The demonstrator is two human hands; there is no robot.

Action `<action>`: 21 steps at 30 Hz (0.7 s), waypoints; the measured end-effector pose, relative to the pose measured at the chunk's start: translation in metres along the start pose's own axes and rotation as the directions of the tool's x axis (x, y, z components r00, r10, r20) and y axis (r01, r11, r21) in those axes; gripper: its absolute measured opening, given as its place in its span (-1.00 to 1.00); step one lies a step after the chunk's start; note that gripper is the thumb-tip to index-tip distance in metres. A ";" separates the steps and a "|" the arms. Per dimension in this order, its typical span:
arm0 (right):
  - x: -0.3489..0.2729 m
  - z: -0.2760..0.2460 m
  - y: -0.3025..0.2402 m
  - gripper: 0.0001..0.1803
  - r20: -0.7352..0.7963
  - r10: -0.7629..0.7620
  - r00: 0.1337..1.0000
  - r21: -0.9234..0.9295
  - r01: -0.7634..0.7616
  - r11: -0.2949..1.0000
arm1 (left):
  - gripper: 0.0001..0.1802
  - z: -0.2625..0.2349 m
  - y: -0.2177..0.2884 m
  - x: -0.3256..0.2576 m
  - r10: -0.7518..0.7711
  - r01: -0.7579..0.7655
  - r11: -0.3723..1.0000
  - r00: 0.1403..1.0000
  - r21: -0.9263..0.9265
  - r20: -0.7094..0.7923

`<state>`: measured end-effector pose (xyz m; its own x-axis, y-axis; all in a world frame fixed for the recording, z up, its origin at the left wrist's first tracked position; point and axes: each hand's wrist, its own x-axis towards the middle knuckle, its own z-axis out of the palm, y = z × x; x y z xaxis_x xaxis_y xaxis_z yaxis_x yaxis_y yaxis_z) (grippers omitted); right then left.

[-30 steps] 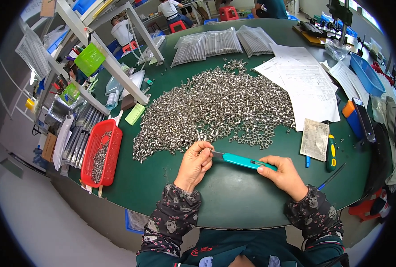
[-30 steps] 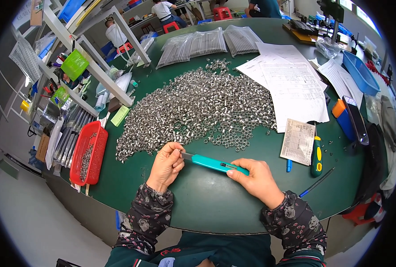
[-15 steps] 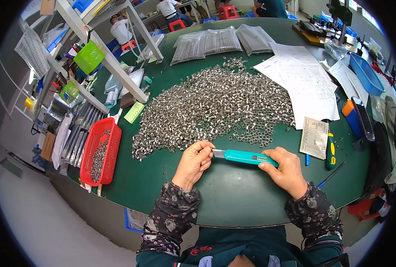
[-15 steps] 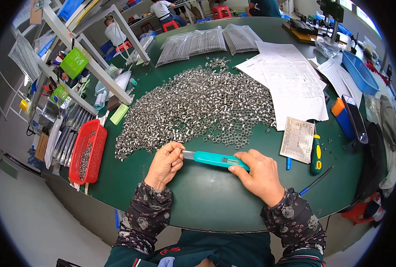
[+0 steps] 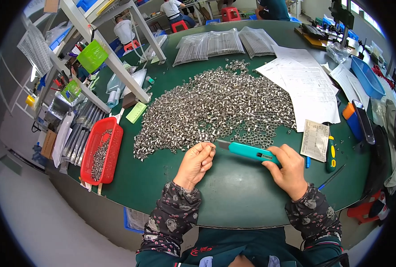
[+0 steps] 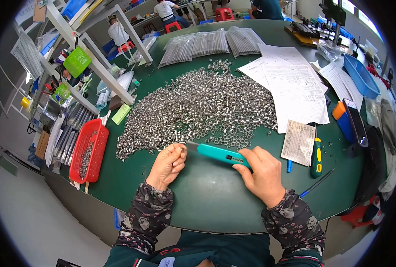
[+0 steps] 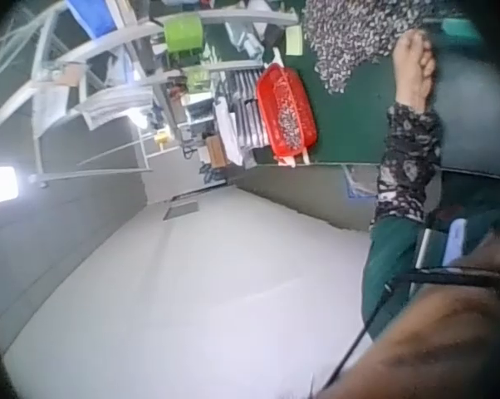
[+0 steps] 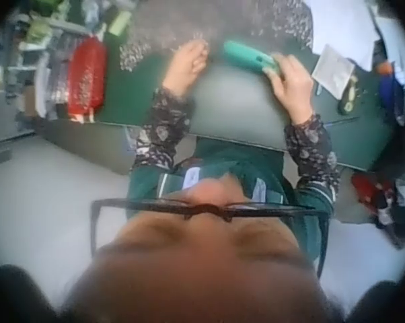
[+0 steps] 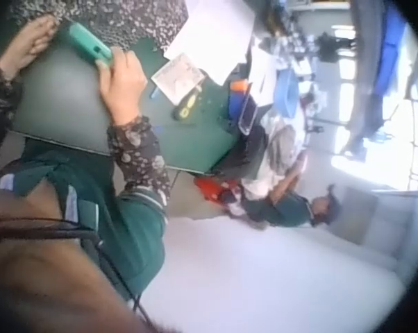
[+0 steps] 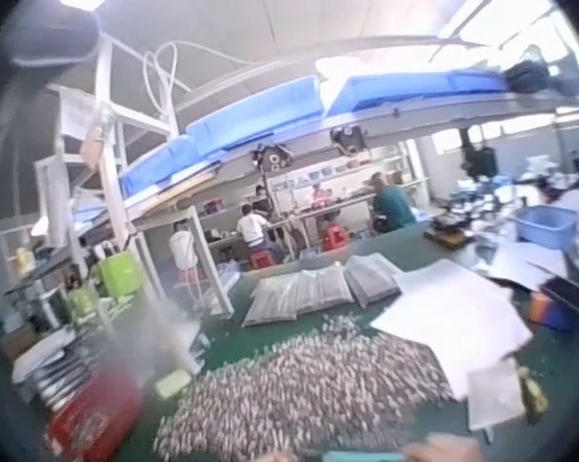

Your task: Trimming excess material from small metal components using a utility knife.

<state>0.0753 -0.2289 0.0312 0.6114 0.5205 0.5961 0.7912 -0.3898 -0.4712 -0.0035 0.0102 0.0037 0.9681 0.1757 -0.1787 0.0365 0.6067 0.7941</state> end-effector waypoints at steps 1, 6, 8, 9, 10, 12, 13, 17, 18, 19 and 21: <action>0.001 0.000 0.001 -0.70 -0.044 0.019 0.999 0.018 -0.019 1.000 | -0.85 -0.002 0.000 0.000 0.004 -0.004 1.000 1.000 0.001 -0.003; -0.003 0.000 0.003 -0.69 0.109 -0.009 0.994 -0.137 0.024 0.990 | -0.83 -0.003 0.001 0.003 -0.005 0.003 0.999 0.999 -0.035 -0.041; 0.000 -0.001 0.001 -0.68 0.043 -0.012 0.999 -0.119 0.017 0.993 | -0.83 -0.003 0.003 0.001 0.003 -0.005 0.999 0.999 -0.039 -0.040; 0.001 -0.002 0.000 -0.68 -0.023 -0.013 1.000 -0.104 0.011 0.994 | -0.83 -0.004 0.003 0.001 0.010 -0.012 0.999 0.999 -0.044 -0.036; 0.001 -0.004 -0.001 -0.68 -0.043 0.000 0.999 -0.091 -0.004 0.996 | -0.83 -0.004 0.003 0.001 0.010 -0.012 0.999 0.999 -0.045 -0.037; -0.003 0.001 0.002 -0.69 0.058 0.000 0.998 -0.131 0.007 0.991 | -0.84 -0.004 0.003 0.002 0.021 -0.022 0.998 1.000 -0.051 -0.013; -0.004 0.003 0.004 -0.71 0.154 0.005 0.988 -0.172 0.022 0.985 | -0.84 -0.004 0.003 0.002 0.022 -0.023 0.998 1.000 -0.050 -0.010; -0.003 -0.001 -0.002 -0.74 0.096 0.112 0.989 0.014 -0.114 0.993 | -0.86 -0.001 0.003 0.002 0.050 -0.053 0.995 0.998 -0.081 -0.028; -0.004 0.000 -0.001 -0.74 0.097 0.111 0.989 0.014 -0.113 0.993 | -0.86 0.000 0.002 0.002 0.052 -0.055 0.994 0.998 -0.092 -0.033; -0.004 0.000 0.000 -0.74 0.097 0.106 0.990 0.024 -0.109 0.994 | -0.86 -0.001 0.002 0.002 0.053 -0.056 0.994 0.998 -0.090 -0.032; -0.005 0.002 0.000 -0.74 0.094 0.100 0.990 0.034 -0.104 0.994 | -0.85 -0.005 0.000 0.002 0.083 -0.084 0.996 0.996 -0.030 -0.020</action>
<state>0.0727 -0.2301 0.0270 0.6838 0.5480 0.4818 0.7224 -0.4155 -0.5527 -0.0025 0.0145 0.0002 0.9625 0.2413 -0.1239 -0.0522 0.6128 0.7885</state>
